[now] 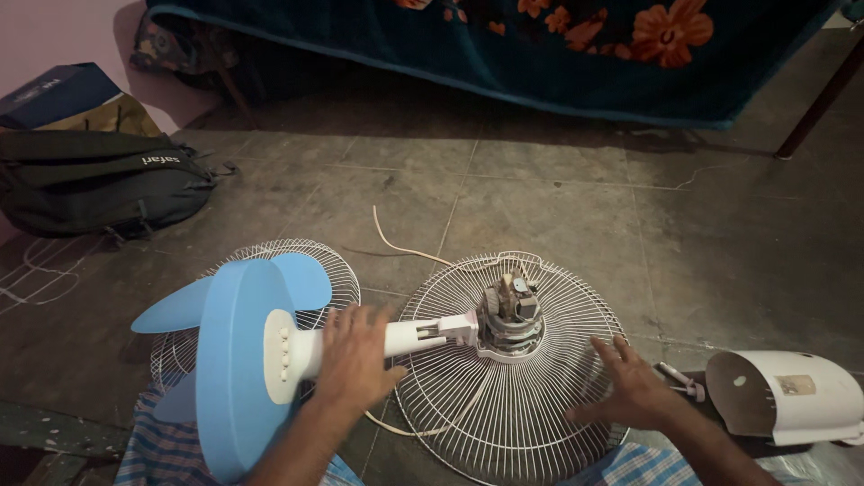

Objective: The person disassembles a small electric fan by removing the rear grille, unscrewing the motor housing, and detaching the motor from the stand. They use a screwdriver to loosen screws and separate components, leaving the fan partially disassembled.

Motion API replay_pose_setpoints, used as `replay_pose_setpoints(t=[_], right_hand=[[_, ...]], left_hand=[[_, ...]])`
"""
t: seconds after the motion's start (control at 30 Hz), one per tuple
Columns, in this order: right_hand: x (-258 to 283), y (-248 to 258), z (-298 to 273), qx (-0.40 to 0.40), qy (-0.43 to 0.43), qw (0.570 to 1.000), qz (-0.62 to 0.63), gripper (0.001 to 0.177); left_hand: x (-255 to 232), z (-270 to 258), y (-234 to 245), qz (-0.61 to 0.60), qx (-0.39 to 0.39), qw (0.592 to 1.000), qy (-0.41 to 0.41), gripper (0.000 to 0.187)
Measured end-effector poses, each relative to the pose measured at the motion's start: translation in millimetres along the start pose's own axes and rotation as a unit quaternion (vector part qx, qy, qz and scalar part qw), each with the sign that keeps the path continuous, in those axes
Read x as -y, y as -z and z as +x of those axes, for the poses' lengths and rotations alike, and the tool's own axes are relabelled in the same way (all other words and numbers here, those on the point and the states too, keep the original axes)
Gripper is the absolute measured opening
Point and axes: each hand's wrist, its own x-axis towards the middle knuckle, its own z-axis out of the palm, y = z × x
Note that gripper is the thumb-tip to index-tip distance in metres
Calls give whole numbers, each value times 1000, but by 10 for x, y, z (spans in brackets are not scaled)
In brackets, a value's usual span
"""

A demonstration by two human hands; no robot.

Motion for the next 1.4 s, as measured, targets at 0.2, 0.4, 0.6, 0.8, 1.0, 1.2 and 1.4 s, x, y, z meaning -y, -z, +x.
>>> replay_pose_setpoints(t=[0.2, 0.4, 0.6, 0.8, 1.0, 1.2, 1.4], right_hand=[[-23, 120, -93, -16, 3, 995, 99, 122], [-308, 490, -356, -110, -92, 964, 223, 99], [-1064, 668, -464, -441, -62, 848, 286, 64], [-1799, 427, -579, -566, -163, 766, 257, 75], [-2426, 236, -172, -355, -329, 795, 366, 126], [-2689, 59, 254, -242, -304, 877, 282, 124], [-2574, 64, 165, -255, -298, 868, 304, 116]], left_hand=[[-363, -120, -43, -89, -109, 981, -130, 98], [-620, -154, -212, -177, -155, 957, -171, 88], [-924, -227, -439, -237, -151, 939, -200, 89], [-1342, -355, -712, -256, -36, 941, -217, 88], [-1498, -415, -906, -238, 30, 937, -252, 94], [-1476, -336, -1004, -184, 105, 953, -217, 100], [-1434, -355, -1042, -190, 117, 951, -213, 100]])
